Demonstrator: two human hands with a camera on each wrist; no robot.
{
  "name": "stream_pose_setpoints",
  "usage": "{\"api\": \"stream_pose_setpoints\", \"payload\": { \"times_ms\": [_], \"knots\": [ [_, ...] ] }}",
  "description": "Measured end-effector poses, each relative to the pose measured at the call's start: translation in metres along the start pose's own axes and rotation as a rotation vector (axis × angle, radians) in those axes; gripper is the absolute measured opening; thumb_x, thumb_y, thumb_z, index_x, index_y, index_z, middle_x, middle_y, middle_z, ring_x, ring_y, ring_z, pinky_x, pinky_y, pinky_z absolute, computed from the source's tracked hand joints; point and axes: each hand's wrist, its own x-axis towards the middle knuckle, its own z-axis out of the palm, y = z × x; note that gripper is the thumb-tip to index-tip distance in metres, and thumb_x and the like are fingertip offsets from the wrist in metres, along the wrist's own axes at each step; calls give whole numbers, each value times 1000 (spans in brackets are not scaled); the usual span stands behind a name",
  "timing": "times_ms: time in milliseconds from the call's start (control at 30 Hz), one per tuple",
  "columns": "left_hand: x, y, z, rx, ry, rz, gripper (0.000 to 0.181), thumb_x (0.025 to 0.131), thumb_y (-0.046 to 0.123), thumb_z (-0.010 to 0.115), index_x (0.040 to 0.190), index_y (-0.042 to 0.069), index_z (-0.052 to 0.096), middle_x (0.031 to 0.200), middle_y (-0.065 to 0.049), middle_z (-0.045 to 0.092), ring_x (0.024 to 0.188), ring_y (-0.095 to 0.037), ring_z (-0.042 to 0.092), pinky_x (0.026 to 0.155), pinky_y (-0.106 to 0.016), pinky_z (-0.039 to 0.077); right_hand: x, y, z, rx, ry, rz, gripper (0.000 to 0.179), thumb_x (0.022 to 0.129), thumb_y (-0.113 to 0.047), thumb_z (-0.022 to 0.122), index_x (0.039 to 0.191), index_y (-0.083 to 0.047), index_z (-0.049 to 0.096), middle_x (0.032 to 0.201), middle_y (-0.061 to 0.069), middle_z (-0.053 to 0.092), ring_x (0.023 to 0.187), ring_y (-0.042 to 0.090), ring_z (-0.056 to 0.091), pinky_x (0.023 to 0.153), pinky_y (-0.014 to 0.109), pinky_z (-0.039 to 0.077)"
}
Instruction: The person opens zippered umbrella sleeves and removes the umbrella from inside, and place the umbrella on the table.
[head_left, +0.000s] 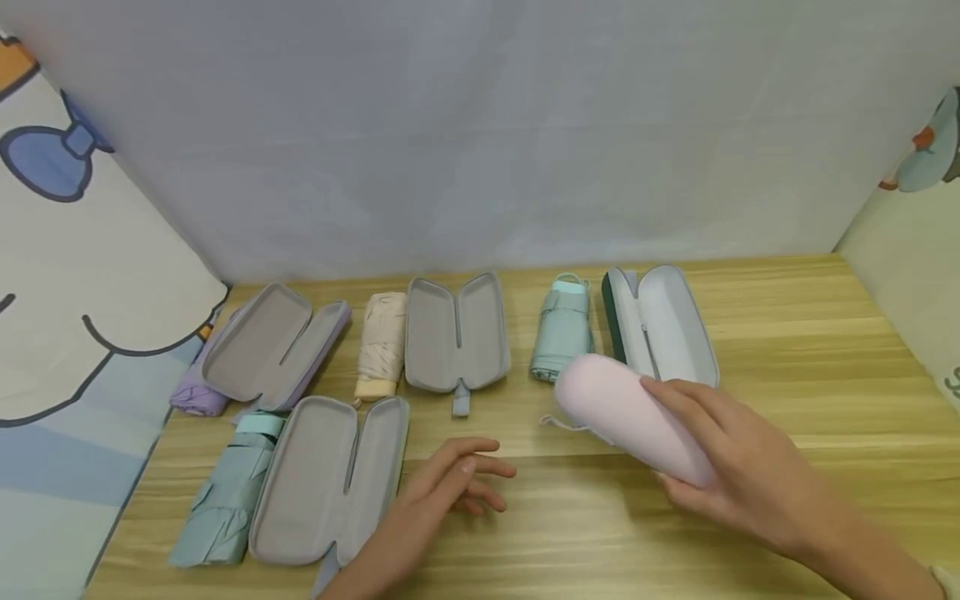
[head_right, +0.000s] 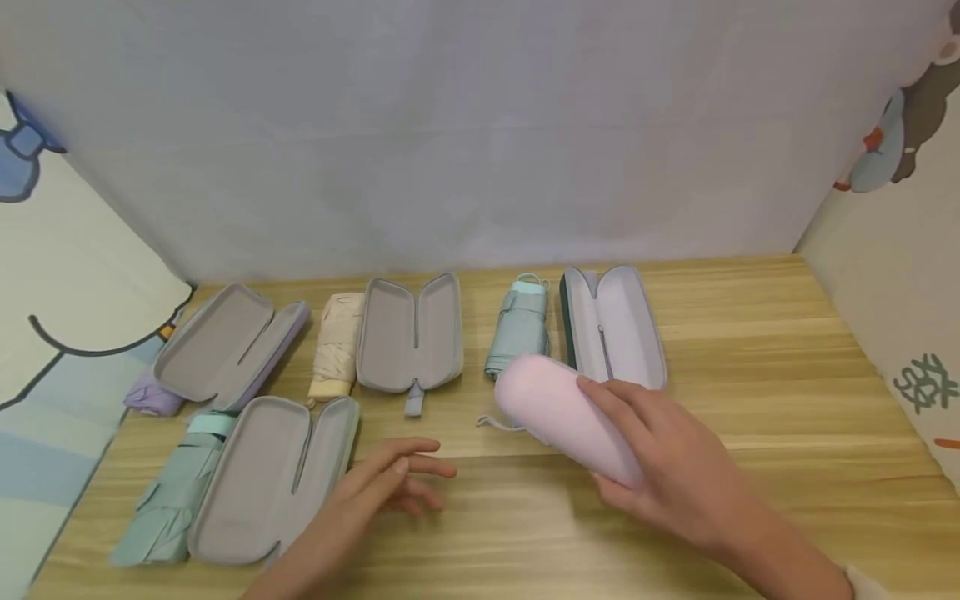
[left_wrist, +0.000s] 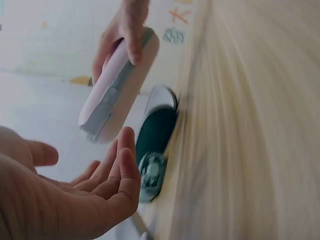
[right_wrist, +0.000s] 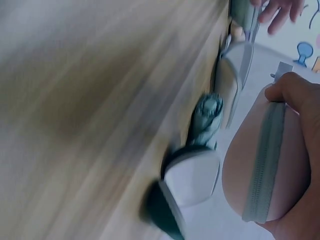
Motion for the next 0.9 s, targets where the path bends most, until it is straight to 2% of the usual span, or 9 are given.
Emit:
{"api": "stream_pose_setpoints", "payload": {
  "times_ms": [100, 233, 400, 467, 567, 700, 833, 900],
  "knots": [
    [7, -5, 4, -105, -31, -28, 50, 115, 33, 34, 153, 2, 41, 145, -26, 60, 103, -15, 74, 92, -31, 56, -2, -12, 4, 32, -35, -29, 74, 100, -63, 40, 155, -15, 50, 137, 2, 62, 109, 20, 66, 85, 42, 55],
    [15, -12, 12, -168, -91, -77, 51, 114, 34, 37, 156, 5, 41, 138, -30, 63, 99, -11, 74, 90, -29, 56, -5, -25, 10, 42, -53, -63, 73, 100, -63, 42, 155, -16, 50, 141, 1, 61, 112, 20, 66, 87, 41, 54],
    [20, -17, 20, -194, -220, -64, 47, 113, 31, 41, 149, 2, 49, 131, -32, 65, 93, -8, 72, 85, -26, 54, -6, -34, 16, 32, -67, -85, 73, 100, -63, 35, 154, -17, 51, 141, 0, 61, 114, 18, 66, 87, 41, 58],
    [20, -18, 22, -189, -238, -48, 44, 113, 28, 45, 143, -3, 53, 125, -33, 66, 91, -8, 71, 85, -26, 54, -7, -36, 18, 43, -61, -91, 71, 101, -62, 36, 154, -17, 51, 140, 1, 61, 113, 20, 67, 86, 42, 58],
    [21, -20, 24, -185, -214, -54, 43, 110, 27, 51, 133, -10, 57, 115, -27, 70, 89, -6, 70, 86, -25, 55, -7, -38, 21, 66, -40, -96, 70, 101, -60, 41, 154, -15, 52, 139, 3, 62, 111, 21, 67, 84, 44, 58],
    [22, -24, 23, -138, -134, -49, 41, 108, 26, 58, 123, -12, 62, 106, -22, 72, 87, -5, 70, 85, -23, 56, -8, -42, 24, 85, -21, -96, 69, 101, -58, 45, 153, -12, 52, 137, 6, 63, 108, 22, 68, 82, 45, 58],
    [21, -23, 22, 25, -19, -15, 31, 104, 27, 64, 114, -2, 71, 104, -19, 74, 87, -4, 69, 83, -22, 55, -9, -44, 26, 92, -25, -92, 69, 101, -56, 48, 154, -12, 52, 137, 7, 63, 109, 22, 67, 84, 45, 57],
    [20, -23, 22, 153, 45, 19, 25, 103, 31, 67, 107, 8, 75, 99, -8, 75, 84, -1, 67, 79, -21, 55, -10, -44, 27, 93, -26, -92, 69, 101, -56, 49, 154, -12, 51, 137, 6, 63, 109, 21, 67, 85, 45, 57]
  ]
}}
